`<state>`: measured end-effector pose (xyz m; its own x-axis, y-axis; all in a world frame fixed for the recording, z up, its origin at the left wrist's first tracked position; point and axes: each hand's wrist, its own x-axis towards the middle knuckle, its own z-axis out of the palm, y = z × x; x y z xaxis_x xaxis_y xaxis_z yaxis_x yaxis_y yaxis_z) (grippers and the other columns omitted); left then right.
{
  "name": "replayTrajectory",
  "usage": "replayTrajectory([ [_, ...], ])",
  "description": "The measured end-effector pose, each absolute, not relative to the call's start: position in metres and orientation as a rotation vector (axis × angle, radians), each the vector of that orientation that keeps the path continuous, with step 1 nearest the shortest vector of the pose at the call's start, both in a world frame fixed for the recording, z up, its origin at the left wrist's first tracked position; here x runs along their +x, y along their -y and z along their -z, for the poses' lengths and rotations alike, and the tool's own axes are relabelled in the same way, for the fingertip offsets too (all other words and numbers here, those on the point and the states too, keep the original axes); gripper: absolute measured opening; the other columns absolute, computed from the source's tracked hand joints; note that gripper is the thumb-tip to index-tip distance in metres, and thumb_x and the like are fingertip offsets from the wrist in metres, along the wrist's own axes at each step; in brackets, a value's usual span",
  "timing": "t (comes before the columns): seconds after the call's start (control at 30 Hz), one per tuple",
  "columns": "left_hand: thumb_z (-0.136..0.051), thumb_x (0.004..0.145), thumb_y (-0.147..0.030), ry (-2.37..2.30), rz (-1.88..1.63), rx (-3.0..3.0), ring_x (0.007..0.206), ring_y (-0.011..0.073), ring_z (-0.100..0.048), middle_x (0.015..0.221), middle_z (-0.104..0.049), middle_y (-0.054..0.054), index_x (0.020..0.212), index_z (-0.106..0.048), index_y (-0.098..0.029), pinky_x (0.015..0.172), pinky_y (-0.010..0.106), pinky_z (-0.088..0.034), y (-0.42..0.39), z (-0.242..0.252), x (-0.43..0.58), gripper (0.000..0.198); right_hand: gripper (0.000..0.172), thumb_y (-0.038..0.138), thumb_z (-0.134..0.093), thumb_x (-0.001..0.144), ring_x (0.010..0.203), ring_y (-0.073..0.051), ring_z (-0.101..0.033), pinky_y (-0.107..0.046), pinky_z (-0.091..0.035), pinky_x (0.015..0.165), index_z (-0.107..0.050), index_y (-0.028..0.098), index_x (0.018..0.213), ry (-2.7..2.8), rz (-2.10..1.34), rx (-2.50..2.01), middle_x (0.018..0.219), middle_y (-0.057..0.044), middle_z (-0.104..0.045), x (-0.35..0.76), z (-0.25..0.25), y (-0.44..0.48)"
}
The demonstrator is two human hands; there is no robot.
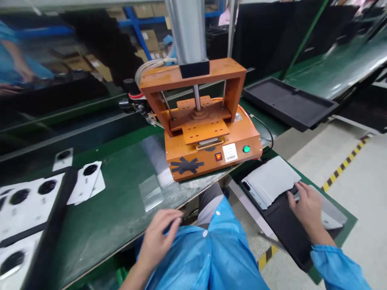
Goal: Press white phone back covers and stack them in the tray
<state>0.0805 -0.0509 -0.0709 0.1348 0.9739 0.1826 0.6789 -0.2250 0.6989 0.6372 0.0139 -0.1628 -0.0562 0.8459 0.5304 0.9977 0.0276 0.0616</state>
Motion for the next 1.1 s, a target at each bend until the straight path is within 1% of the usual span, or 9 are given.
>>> replayTrajectory([
  [0.07,-0.059,0.096,-0.034,-1.965,-0.899,2.117,0.122,0.0318,-0.06,0.129,-0.07,0.011,0.124,-0.07,-0.025,0.105,0.05,-0.047,0.053,0.073,0.043,0.031,0.054,0.041,-0.058,0.094,0.106,-0.034,-0.07,-0.049,-0.056,0.092,-0.056,0.021,0.144,2.001,0.432,-1.584,0.114,-0.021,-0.072,0.564,0.138,-0.014],
  [0.13,-0.062,0.095,-0.037,-2.189,-0.709,2.243,0.133,0.0396,-0.052,0.143,-0.063,0.012,0.139,-0.061,-0.023,0.106,0.058,-0.042,0.058,0.08,0.017,0.046,0.039,0.027,-0.064,0.092,0.1,-0.027,-0.071,-0.043,-0.059,0.089,-0.064,0.022,0.131,2.181,0.181,-1.277,0.111,-0.014,-0.073,0.48,0.118,-0.011],
  [0.23,-0.061,0.096,-0.036,-2.203,-0.492,2.345,0.137,0.0392,-0.05,0.148,-0.059,0.011,0.149,-0.05,-0.022,0.104,0.055,-0.042,0.079,0.09,0.001,0.055,0.031,0.016,-0.063,0.091,0.097,-0.022,-0.07,-0.038,-0.058,0.085,-0.065,0.022,0.122,2.323,-0.194,-0.822,0.108,-0.01,-0.073,0.362,0.097,-0.009],
  [0.33,-0.062,0.095,-0.035,-2.121,-0.514,2.359,0.14,0.036,-0.048,0.152,-0.054,0.013,0.151,-0.046,-0.022,0.106,0.05,-0.042,0.101,0.09,0.0,0.06,0.02,0.017,-0.061,0.095,0.088,-0.019,-0.067,-0.034,-0.055,0.077,-0.066,0.02,0.114,2.368,-0.387,-0.588,0.101,-0.007,-0.073,0.272,0.081,-0.016],
  [0.43,-0.061,0.096,-0.03,-2.083,-0.762,2.233,0.131,0.0305,-0.057,0.148,-0.056,0.015,0.141,-0.056,-0.023,0.105,0.045,-0.045,0.096,0.077,-0.01,0.045,0.013,0.023,-0.055,0.101,0.086,-0.018,-0.063,-0.032,-0.051,0.076,-0.067,0.02,0.105,2.469,-0.373,-0.598,0.095,-0.005,-0.072,0.209,0.064,-0.035],
  [0.53,-0.058,0.098,-0.027,-2.099,-0.967,2.073,0.117,0.0262,-0.062,0.13,-0.068,0.011,0.122,-0.068,-0.024,0.104,0.044,-0.046,0.061,0.069,-0.032,0.026,0.019,0.026,-0.051,0.104,0.083,-0.018,-0.06,-0.032,-0.046,0.074,-0.067,0.019,0.097,2.592,-0.297,-0.731,0.089,-0.005,-0.068,0.165,0.05,-0.057],
  [0.7,-0.068,0.092,-0.039,-2.202,-0.832,1.964,0.122,0.034,-0.057,0.132,-0.07,0.008,0.12,-0.073,-0.027,0.1,0.054,-0.044,0.005,0.082,-0.052,0.031,0.02,0.027,-0.054,0.103,0.084,-0.02,-0.057,-0.035,-0.04,0.073,-0.068,0.018,0.093,2.706,-0.183,-0.83,0.089,-0.006,-0.066,0.124,0.046,-0.082],
  [0.9,-0.069,0.092,-0.037,-2.191,-0.96,1.887,0.122,0.0313,-0.057,0.121,-0.075,0.004,0.103,-0.079,-0.03,0.1,0.052,-0.042,0.003,0.086,-0.051,0.016,0.019,0.028,-0.054,0.104,0.089,-0.021,-0.054,-0.036,-0.035,0.075,-0.07,0.021,0.109,2.709,-0.142,-0.66,0.098,-0.005,-0.068,0.117,0.057,-0.093],
  [1.1,-0.064,0.095,-0.034,-2.199,-0.949,1.887,0.123,0.0314,-0.057,0.122,-0.076,0.002,0.097,-0.08,-0.031,0.099,0.052,-0.041,0.002,0.082,-0.049,0.017,0.023,0.023,-0.047,0.106,0.087,-0.021,-0.051,-0.037,-0.034,0.071,-0.069,0.017,0.104,2.764,0.075,-0.474,0.096,-0.007,-0.067,0.116,0.052,-0.096],
])
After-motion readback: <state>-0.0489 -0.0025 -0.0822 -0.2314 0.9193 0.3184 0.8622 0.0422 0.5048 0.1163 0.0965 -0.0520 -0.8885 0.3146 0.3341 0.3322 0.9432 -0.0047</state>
